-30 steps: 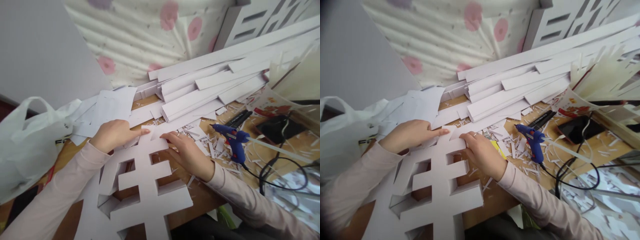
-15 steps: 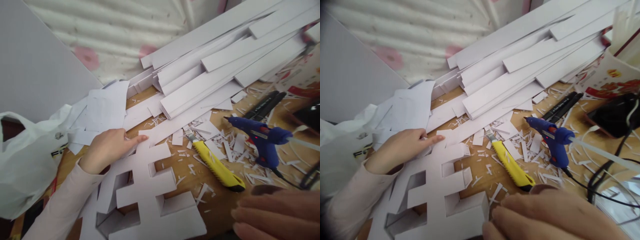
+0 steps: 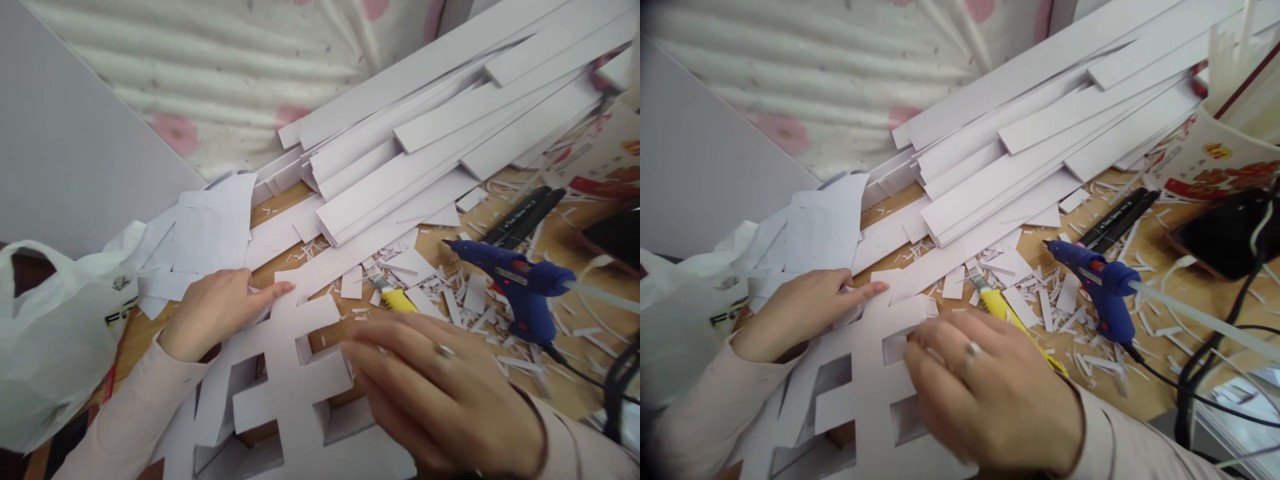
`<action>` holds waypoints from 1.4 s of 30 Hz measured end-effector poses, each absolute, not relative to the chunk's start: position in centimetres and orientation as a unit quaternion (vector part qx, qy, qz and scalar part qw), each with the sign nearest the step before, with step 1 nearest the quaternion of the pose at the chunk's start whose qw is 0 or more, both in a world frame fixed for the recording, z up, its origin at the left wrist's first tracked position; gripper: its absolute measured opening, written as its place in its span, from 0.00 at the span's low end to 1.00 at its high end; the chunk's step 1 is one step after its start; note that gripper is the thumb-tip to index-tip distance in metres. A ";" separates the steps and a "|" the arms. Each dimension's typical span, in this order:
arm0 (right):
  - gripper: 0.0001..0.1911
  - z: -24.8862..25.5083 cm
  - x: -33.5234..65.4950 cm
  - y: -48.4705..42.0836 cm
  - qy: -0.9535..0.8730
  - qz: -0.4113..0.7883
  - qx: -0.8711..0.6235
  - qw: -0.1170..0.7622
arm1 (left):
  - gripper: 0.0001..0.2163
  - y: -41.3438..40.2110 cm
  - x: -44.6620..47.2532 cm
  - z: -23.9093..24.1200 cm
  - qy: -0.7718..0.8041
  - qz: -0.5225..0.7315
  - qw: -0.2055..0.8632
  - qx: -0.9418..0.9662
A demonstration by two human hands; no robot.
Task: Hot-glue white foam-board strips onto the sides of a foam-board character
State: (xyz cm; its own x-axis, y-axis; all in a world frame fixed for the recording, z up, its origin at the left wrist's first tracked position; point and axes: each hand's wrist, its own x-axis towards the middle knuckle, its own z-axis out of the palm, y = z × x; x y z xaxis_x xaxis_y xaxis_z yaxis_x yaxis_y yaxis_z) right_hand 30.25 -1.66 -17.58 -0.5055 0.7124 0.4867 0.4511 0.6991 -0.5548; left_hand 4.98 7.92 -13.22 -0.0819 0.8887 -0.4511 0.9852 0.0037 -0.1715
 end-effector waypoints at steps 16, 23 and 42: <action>0.21 -18.9 27.4 0.9 -0.896 0.055 -0.350 0.268 | 0.31 13.3 5.0 -12.3 0.651 -0.269 0.340 0.623; 0.20 -18.7 27.6 0.7 -0.900 0.052 -0.352 0.253 | 0.30 13.6 4.2 -14.4 0.622 -0.192 0.415 0.636; 0.20 -18.4 27.3 0.5 -0.919 -0.045 -0.325 0.217 | 0.29 13.3 2.7 -15.8 0.617 -0.098 0.532 0.571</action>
